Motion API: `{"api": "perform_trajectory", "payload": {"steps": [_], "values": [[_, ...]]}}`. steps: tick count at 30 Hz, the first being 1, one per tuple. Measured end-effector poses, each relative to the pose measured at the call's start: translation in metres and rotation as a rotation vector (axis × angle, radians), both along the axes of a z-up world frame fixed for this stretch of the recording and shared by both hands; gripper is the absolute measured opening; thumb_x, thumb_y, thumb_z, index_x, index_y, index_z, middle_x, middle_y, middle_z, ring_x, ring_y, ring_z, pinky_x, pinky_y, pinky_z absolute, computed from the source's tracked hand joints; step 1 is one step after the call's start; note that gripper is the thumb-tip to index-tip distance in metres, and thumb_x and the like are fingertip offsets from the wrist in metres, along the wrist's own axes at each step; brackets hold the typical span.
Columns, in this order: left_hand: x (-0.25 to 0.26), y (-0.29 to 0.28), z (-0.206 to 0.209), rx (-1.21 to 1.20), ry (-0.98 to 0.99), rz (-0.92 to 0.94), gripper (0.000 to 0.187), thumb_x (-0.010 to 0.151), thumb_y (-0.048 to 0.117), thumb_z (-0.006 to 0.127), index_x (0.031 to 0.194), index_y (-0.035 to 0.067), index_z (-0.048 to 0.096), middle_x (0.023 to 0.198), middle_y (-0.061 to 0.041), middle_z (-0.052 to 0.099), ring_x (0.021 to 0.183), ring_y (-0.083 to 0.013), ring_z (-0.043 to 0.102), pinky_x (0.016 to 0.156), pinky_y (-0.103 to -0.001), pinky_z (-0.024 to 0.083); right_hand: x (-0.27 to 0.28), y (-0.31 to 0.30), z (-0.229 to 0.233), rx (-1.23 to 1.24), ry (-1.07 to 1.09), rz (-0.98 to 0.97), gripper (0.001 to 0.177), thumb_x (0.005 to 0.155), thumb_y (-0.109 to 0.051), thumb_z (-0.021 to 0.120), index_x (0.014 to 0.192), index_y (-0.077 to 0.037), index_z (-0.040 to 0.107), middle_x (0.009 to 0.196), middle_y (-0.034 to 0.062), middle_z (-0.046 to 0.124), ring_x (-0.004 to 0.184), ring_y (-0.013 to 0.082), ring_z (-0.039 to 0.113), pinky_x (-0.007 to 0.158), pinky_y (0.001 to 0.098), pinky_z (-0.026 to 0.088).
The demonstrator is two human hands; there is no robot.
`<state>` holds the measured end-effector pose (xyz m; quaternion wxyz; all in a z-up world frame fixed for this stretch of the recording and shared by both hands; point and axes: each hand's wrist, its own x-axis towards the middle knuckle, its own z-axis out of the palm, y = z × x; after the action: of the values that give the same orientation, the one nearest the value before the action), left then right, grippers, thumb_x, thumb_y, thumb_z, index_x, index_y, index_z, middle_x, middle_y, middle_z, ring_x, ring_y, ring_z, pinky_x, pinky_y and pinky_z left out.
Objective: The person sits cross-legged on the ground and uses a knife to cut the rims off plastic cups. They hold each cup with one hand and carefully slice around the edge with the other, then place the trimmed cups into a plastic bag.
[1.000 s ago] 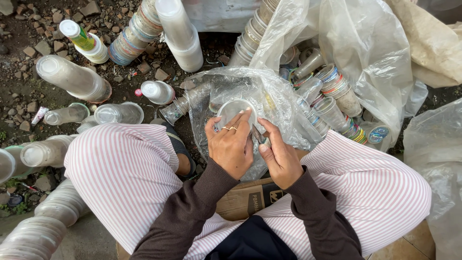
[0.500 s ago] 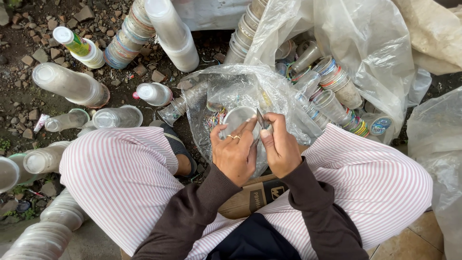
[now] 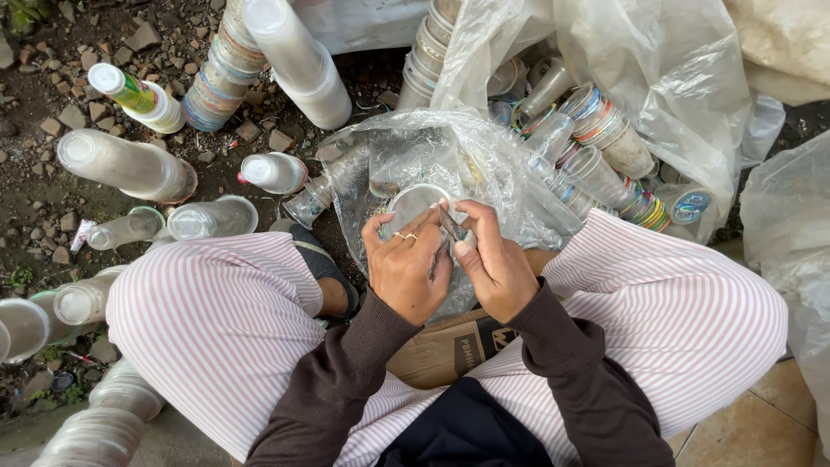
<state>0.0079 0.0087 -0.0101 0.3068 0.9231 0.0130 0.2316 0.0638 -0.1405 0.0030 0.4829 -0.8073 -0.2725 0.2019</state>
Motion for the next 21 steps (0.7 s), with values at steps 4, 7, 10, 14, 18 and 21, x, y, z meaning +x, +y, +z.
{"api": "perform_trajectory", "payload": {"steps": [4, 7, 10, 14, 18, 21], "values": [[0.000, -0.003, 0.005, -0.007, -0.030, -0.053, 0.009, 0.081, 0.007, 0.067, 0.079, 0.013, 0.062, 0.110, -0.009, 0.079, 0.106, -0.0208, 0.075, 0.100, -0.051, 0.034, 0.009, -0.003, -0.007, -0.013, 0.000, -0.039, 0.033, 0.106, -0.022, 0.039, 0.134, -0.004, 0.042, 0.083, 0.0147, 0.060, 0.061, 0.0230, 0.056, 0.059, 0.0388, 0.047], [0.002, 0.000, 0.007, -0.087, 0.019, -0.029, 0.009, 0.081, 0.004, 0.068, 0.080, 0.012, 0.066, 0.103, -0.015, 0.079, 0.103, -0.0261, 0.075, 0.102, -0.052, 0.033, 0.009, -0.002, -0.004, 0.043, 0.041, -0.033, 0.035, 0.106, -0.023, 0.039, 0.135, -0.005, 0.042, 0.089, 0.0157, 0.060, 0.061, 0.0221, 0.053, 0.059, 0.0396, 0.047], [0.003, 0.007, 0.002, -0.103, -0.016, -0.012, 0.010, 0.081, 0.009, 0.069, 0.078, 0.014, 0.061, 0.115, -0.009, 0.077, 0.109, -0.0215, 0.073, 0.101, -0.048, 0.033, 0.005, -0.002, 0.004, 0.093, 0.087, 0.004, 0.042, 0.104, -0.021, 0.039, 0.144, -0.006, 0.038, 0.089, 0.0116, 0.056, 0.066, 0.0180, 0.050, 0.064, 0.0357, 0.049], [0.003, 0.007, -0.001, -0.191, -0.028, -0.081, 0.016, 0.078, 0.005, 0.068, 0.073, 0.015, 0.056, 0.111, -0.010, 0.078, 0.109, -0.0248, 0.074, 0.101, -0.050, 0.032, 0.004, -0.004, 0.003, 0.098, 0.091, 0.006, 0.039, 0.105, -0.019, 0.038, 0.141, -0.004, 0.039, 0.084, 0.0110, 0.054, 0.064, 0.0185, 0.049, 0.065, 0.0354, 0.048], [0.004, 0.008, 0.000, -0.181, -0.031, -0.091, 0.018, 0.076, 0.004, 0.067, 0.071, 0.015, 0.055, 0.109, -0.011, 0.078, 0.108, -0.0248, 0.074, 0.100, -0.051, 0.033, 0.004, -0.008, -0.016, 0.069, 0.084, -0.017, 0.032, 0.106, -0.022, 0.041, 0.130, -0.002, 0.047, 0.080, 0.0128, 0.058, 0.065, 0.0180, 0.049, 0.065, 0.0375, 0.047], [0.005, 0.008, 0.001, -0.146, -0.032, -0.097, 0.019, 0.076, 0.003, 0.068, 0.071, 0.015, 0.055, 0.108, -0.012, 0.078, 0.109, -0.0249, 0.074, 0.100, -0.051, 0.033, 0.001, -0.004, -0.015, 0.073, 0.075, -0.047, 0.028, 0.107, -0.021, 0.040, 0.126, -0.002, 0.048, 0.077, 0.0086, 0.055, 0.067, 0.0161, 0.049, 0.065, 0.0347, 0.045]]}}
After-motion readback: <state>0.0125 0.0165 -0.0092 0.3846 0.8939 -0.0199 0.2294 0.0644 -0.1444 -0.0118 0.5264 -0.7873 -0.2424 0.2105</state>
